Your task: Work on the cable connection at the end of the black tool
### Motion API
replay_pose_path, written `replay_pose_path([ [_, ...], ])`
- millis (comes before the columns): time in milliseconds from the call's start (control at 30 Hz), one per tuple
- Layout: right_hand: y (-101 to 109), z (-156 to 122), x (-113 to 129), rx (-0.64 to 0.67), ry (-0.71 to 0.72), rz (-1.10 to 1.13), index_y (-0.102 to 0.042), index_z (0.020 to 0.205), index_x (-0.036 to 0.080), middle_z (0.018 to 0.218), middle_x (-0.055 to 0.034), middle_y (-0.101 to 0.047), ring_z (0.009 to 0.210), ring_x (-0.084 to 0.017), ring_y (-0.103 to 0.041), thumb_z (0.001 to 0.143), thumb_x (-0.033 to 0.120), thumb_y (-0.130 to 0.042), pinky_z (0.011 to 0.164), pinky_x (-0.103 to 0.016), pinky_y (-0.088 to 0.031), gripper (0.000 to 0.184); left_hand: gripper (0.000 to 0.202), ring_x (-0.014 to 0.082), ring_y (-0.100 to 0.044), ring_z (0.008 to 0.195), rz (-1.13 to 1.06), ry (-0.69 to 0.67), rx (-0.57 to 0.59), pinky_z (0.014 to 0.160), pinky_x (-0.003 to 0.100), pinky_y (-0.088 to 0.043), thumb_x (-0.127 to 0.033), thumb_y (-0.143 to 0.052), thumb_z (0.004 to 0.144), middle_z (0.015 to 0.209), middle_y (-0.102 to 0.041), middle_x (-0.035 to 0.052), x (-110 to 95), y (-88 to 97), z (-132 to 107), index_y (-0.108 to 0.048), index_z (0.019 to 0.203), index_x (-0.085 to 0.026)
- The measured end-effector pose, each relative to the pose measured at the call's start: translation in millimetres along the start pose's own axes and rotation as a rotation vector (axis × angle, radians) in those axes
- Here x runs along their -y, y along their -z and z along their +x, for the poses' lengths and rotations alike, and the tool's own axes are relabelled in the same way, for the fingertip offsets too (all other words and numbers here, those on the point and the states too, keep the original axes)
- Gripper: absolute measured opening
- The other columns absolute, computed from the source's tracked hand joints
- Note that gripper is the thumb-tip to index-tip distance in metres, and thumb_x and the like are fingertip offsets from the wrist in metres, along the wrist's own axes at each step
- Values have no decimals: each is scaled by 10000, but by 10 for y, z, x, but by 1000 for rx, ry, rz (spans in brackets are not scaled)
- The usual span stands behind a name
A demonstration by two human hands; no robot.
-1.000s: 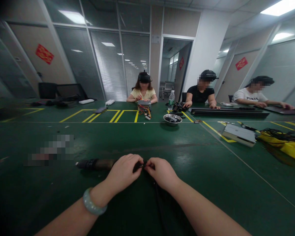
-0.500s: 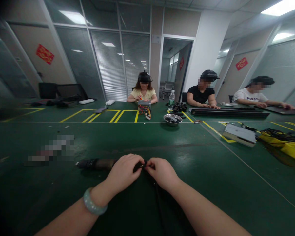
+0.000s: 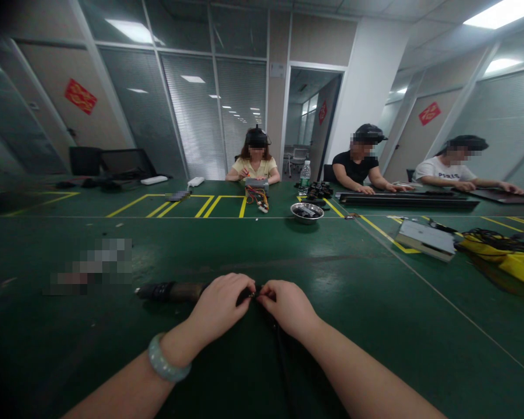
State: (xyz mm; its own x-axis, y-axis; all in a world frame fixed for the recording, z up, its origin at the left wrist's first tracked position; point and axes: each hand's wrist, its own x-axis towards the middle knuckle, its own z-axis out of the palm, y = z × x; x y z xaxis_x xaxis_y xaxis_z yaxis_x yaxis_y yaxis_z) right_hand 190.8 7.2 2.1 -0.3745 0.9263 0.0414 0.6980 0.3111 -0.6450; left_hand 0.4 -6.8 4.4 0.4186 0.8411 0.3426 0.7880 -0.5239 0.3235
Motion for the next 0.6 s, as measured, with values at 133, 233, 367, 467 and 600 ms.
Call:
replay_pose_path([
  [133,-7,6,-17,-1,6,0,-689,867,232,780,15,-697,681,-130,-609,859,313,-582,594,-224,-369,135,213,203,-563,916,-7,20,-17,823,356,-422,-128,-601,779,949,-616,7,2,-5,-2,-569,964,-227],
  [233,-19,8,-31,-9,7,5,-685,874,232,779,16,-698,683,-130,-608,860,313,-580,594,-221,-367,134,184,206,-559,907,1,16,-20,813,352,-419,-135,-601,775,929,-610,9,12,-22,-4,-566,935,-219],
  [367,-13,1,-17,-16,5,4,-690,870,224,785,5,-700,689,-136,-611,857,309,-581,591,-221,-367,139,158,199,-557,900,10,0,-16,823,353,-416,-135,-588,787,922,-610,2,21,-35,-5,-570,920,-218],
  [467,-3,-3,0,-12,-3,4,-694,874,221,781,4,-700,685,-135,-614,859,305,-580,594,-223,-371,142,135,198,-560,904,14,-7,-12,827,355,-422,-145,-579,804,930,-615,5,25,-33,-3,-576,918,-216],
  [600,-4,1,-2,-12,-7,-9,-695,881,216,791,-4,-701,694,-141,-614,858,309,-581,594,-225,-376,149,108,202,-564,911,21,-6,-8,833,362,-427,-149,-577,815,929,-623,9,36,-38,5,-585,902,-214],
])
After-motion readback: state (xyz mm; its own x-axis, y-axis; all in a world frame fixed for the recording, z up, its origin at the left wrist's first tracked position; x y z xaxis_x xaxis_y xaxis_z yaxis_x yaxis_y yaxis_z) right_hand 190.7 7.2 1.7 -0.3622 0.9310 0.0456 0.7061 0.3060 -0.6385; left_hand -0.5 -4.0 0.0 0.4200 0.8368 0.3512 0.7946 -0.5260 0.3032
